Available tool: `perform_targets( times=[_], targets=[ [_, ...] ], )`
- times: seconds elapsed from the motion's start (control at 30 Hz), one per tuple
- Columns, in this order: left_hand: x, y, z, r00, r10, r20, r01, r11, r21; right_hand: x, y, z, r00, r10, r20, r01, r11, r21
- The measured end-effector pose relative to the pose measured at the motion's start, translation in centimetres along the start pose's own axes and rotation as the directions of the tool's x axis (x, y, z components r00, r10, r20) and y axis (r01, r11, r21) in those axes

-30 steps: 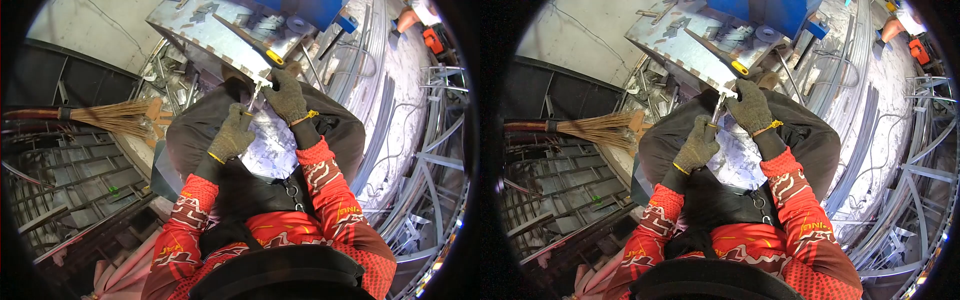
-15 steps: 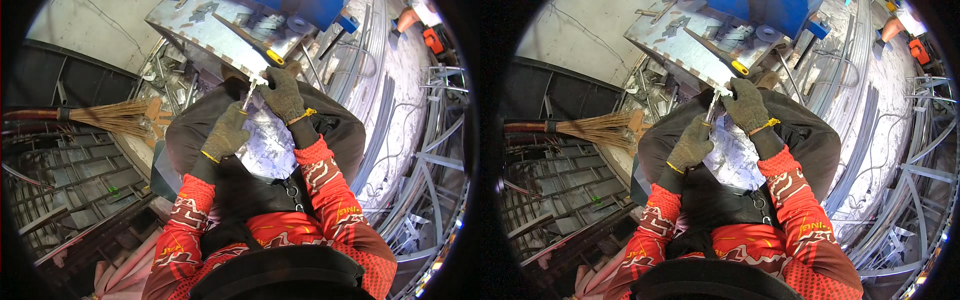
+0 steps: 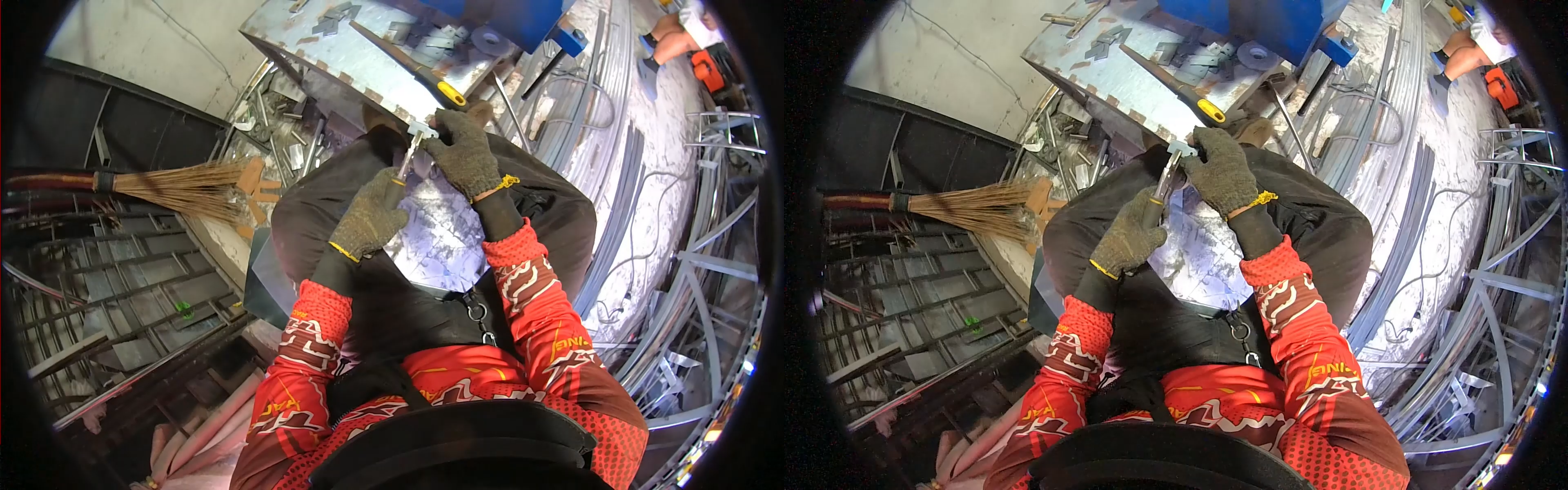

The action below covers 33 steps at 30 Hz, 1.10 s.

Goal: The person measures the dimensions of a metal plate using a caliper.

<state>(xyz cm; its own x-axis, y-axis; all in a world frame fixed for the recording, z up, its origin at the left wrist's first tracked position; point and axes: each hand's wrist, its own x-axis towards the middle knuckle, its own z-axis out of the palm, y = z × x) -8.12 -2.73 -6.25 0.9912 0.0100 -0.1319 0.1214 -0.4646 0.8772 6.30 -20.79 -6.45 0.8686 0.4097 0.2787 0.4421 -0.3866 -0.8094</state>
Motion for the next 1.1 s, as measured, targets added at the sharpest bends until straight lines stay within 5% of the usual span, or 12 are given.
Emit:
perform_targets(
  times=[0.1,0.27,0.5,0.6,0.87,1.1],
  targets=[
    [-0.1,0.5,-0.1,0.998,-0.056,0.008,0.056,0.998,-0.015,0.1,0.1,-0.3,1.0,0.001,0.027,0.0,1.0,-0.018],
    [0.0,-0.2,0.6,0.99,0.054,-0.131,-0.058,0.998,-0.026,0.1,-0.5,-0.6,1.0,-0.025,0.005,0.025,0.999,-0.023],
    [0.1,-0.1,0.4,0.999,-0.029,-0.044,0.026,0.998,-0.05,0.5,-1.2,-0.9,0.997,0.008,0.079,-0.001,0.996,-0.084],
    [0.0,0.3,0.3,0.999,-0.011,-0.031,0.01,0.999,-0.034,0.1,-0.5,-0.3,0.996,-0.082,-0.023,0.081,0.995,-0.067],
    [0.1,-0.7,0.6,0.986,0.134,-0.099,-0.127,0.989,0.077,0.3,-1.3,-0.4,0.999,-0.036,0.009,0.037,0.998,-0.043],
    [0.2,-0.8,0.7,0.991,0.089,-0.095,-0.084,0.995,0.057,0.2,-0.8,-0.2,0.998,-0.061,-0.003,0.061,0.997,-0.037]
  ],
)
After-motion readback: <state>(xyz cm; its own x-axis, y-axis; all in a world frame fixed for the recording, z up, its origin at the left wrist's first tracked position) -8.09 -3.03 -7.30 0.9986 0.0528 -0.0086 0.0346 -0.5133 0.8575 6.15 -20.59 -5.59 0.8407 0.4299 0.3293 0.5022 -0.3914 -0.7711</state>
